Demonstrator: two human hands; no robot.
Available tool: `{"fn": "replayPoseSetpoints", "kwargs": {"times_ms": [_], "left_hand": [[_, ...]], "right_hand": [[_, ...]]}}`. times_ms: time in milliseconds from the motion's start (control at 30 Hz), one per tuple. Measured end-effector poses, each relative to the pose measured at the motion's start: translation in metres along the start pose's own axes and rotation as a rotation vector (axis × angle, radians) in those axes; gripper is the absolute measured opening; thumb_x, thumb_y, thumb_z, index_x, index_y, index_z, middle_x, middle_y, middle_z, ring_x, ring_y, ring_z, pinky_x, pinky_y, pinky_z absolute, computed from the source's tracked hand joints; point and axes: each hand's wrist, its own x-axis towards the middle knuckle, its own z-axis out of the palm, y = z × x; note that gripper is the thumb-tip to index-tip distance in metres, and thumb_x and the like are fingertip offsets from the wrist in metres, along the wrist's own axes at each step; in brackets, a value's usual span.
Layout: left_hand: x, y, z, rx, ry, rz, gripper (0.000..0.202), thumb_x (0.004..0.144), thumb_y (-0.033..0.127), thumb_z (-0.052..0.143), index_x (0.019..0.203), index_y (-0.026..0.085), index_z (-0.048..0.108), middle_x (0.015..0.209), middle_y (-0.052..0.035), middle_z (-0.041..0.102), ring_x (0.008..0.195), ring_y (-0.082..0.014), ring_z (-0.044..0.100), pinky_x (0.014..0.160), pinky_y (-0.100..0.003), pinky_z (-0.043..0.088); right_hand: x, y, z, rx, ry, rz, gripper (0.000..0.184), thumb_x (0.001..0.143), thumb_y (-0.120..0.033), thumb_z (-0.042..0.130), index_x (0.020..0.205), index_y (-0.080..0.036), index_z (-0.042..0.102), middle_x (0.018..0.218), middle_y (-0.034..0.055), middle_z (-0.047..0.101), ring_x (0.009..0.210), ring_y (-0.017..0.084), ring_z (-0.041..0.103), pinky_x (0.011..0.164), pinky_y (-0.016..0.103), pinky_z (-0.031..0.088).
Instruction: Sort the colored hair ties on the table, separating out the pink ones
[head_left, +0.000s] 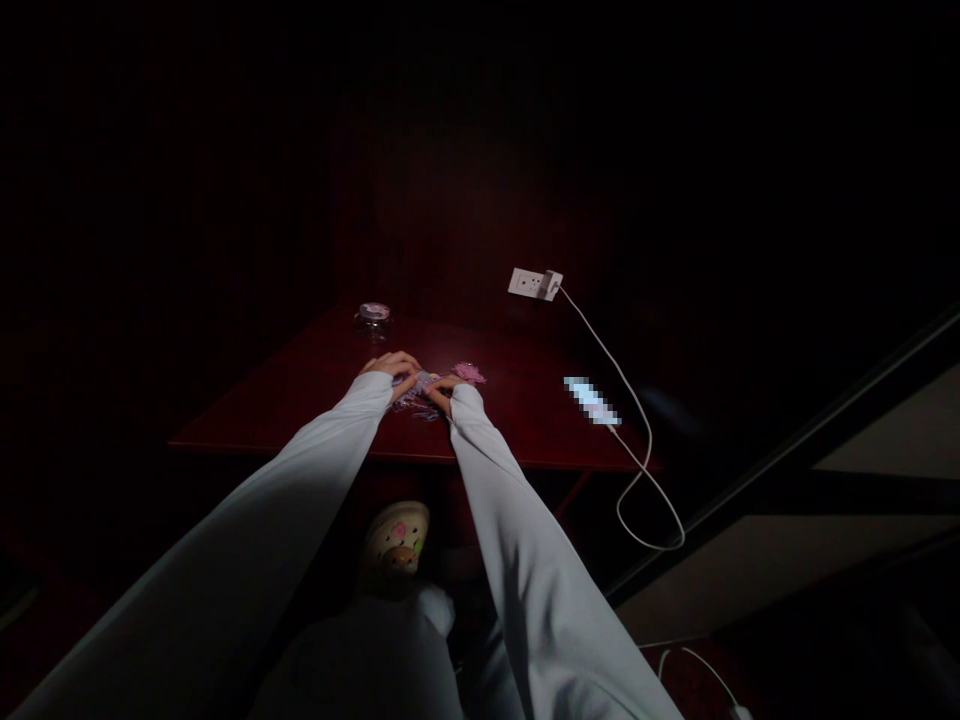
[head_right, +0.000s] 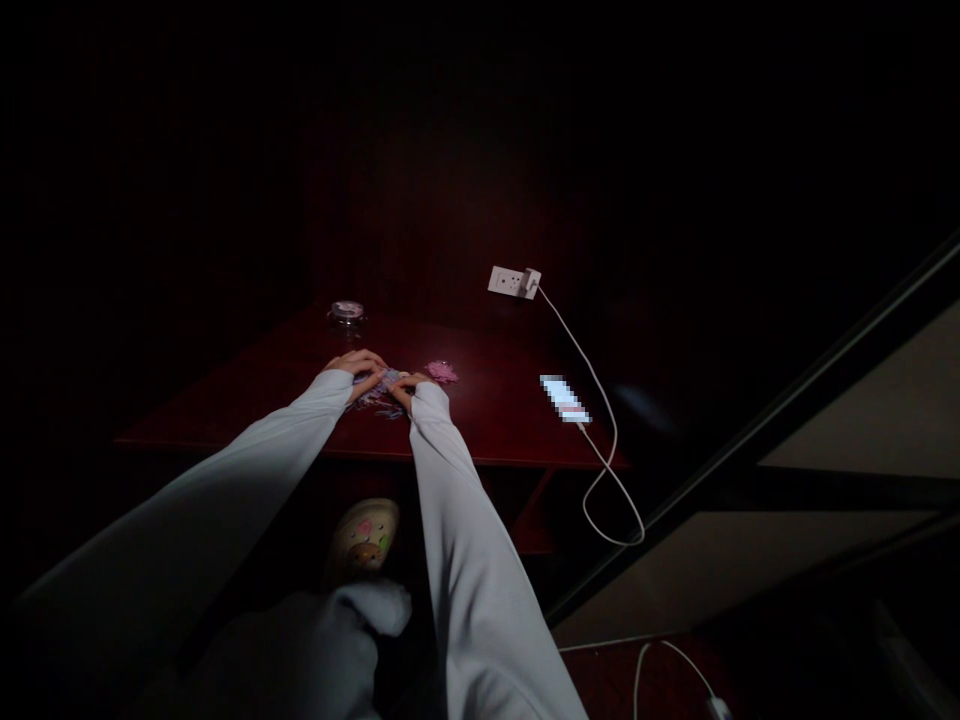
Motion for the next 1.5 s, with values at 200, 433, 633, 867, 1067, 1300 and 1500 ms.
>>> {"fn": "replayPoseSetpoints", "kwargs": {"times_ms": [200, 433, 633, 867, 1067, 1300, 1500], "left_hand": [[0.0, 0.0, 0.0, 0.021, 0.015, -0.011, 0.019, 0.096, 0.036, 0.065, 0.086, 0.027, 0.078, 0.122, -0.0023, 0.082, 0.111, -0.0265, 0.068, 0.094, -0.043, 0.048], [0.001, -0.002, 0.001, 0.009, 0.046, -0.003, 0.019, 0.094, 0.035, 0.065, 0.081, 0.026, 0.077, 0.121, -0.0032, 0.082, 0.112, -0.0269, 0.069, 0.096, -0.042, 0.05], [0.005, -0.014, 0.009, -0.045, 0.04, 0.029, 0.018, 0.09, 0.035, 0.064, 0.078, 0.025, 0.074, 0.121, -0.0041, 0.081, 0.106, -0.0248, 0.073, 0.094, -0.04, 0.054], [0.005, -0.011, 0.007, -0.072, 0.081, -0.004, 0.021, 0.088, 0.037, 0.064, 0.072, 0.024, 0.068, 0.121, -0.0035, 0.081, 0.091, -0.0214, 0.071, 0.091, -0.04, 0.056], [0.003, -0.007, 0.006, -0.115, 0.173, -0.066, 0.019, 0.087, 0.035, 0.063, 0.071, 0.024, 0.066, 0.116, -0.0035, 0.08, 0.087, -0.0193, 0.067, 0.086, -0.036, 0.057], [0.004, -0.008, 0.004, -0.192, 0.286, -0.108, 0.025, 0.086, 0.04, 0.06, 0.067, 0.024, 0.063, 0.113, -0.0049, 0.08, 0.07, -0.0156, 0.061, 0.074, -0.034, 0.057], [0.002, -0.004, 0.002, -0.21, 0.365, -0.139, 0.026, 0.089, 0.038, 0.058, 0.068, 0.023, 0.063, 0.115, -0.0052, 0.079, 0.068, -0.0132, 0.059, 0.072, -0.03, 0.059]], "right_hand": [[-0.001, -0.004, 0.0, 0.008, -0.023, -0.003, 0.013, 0.092, -0.026, 0.077, 0.087, -0.019, 0.087, 0.083, 0.0027, 0.072, 0.081, 0.017, 0.064, 0.086, 0.029, 0.055], [-0.003, -0.009, -0.001, 0.003, -0.029, 0.001, 0.01, 0.092, -0.022, 0.078, 0.085, -0.019, 0.085, 0.083, 0.0004, 0.068, 0.081, 0.016, 0.062, 0.085, 0.027, 0.053], [-0.004, -0.011, -0.001, 0.018, -0.047, 0.019, 0.015, 0.093, -0.023, 0.074, 0.083, -0.021, 0.085, 0.082, -0.0004, 0.067, 0.079, 0.016, 0.06, 0.085, 0.028, 0.053], [-0.004, -0.009, 0.0, 0.038, -0.046, 0.01, 0.012, 0.089, -0.02, 0.076, 0.081, -0.022, 0.085, 0.083, -0.0005, 0.07, 0.08, 0.016, 0.062, 0.084, 0.027, 0.053], [-0.004, -0.008, 0.001, 0.037, -0.043, -0.01, 0.013, 0.089, -0.022, 0.074, 0.081, -0.02, 0.083, 0.083, 0.0014, 0.069, 0.079, 0.016, 0.062, 0.079, 0.029, 0.053], [-0.001, -0.003, 0.004, 0.045, -0.05, -0.015, 0.015, 0.089, -0.027, 0.073, 0.081, -0.022, 0.084, 0.085, 0.0022, 0.073, 0.08, 0.017, 0.064, 0.08, 0.03, 0.054], [-0.004, -0.007, 0.003, 0.085, -0.036, 0.0, 0.014, 0.089, -0.02, 0.073, 0.078, -0.02, 0.082, 0.087, 0.002, 0.073, 0.079, 0.015, 0.062, 0.077, 0.026, 0.051]]}}
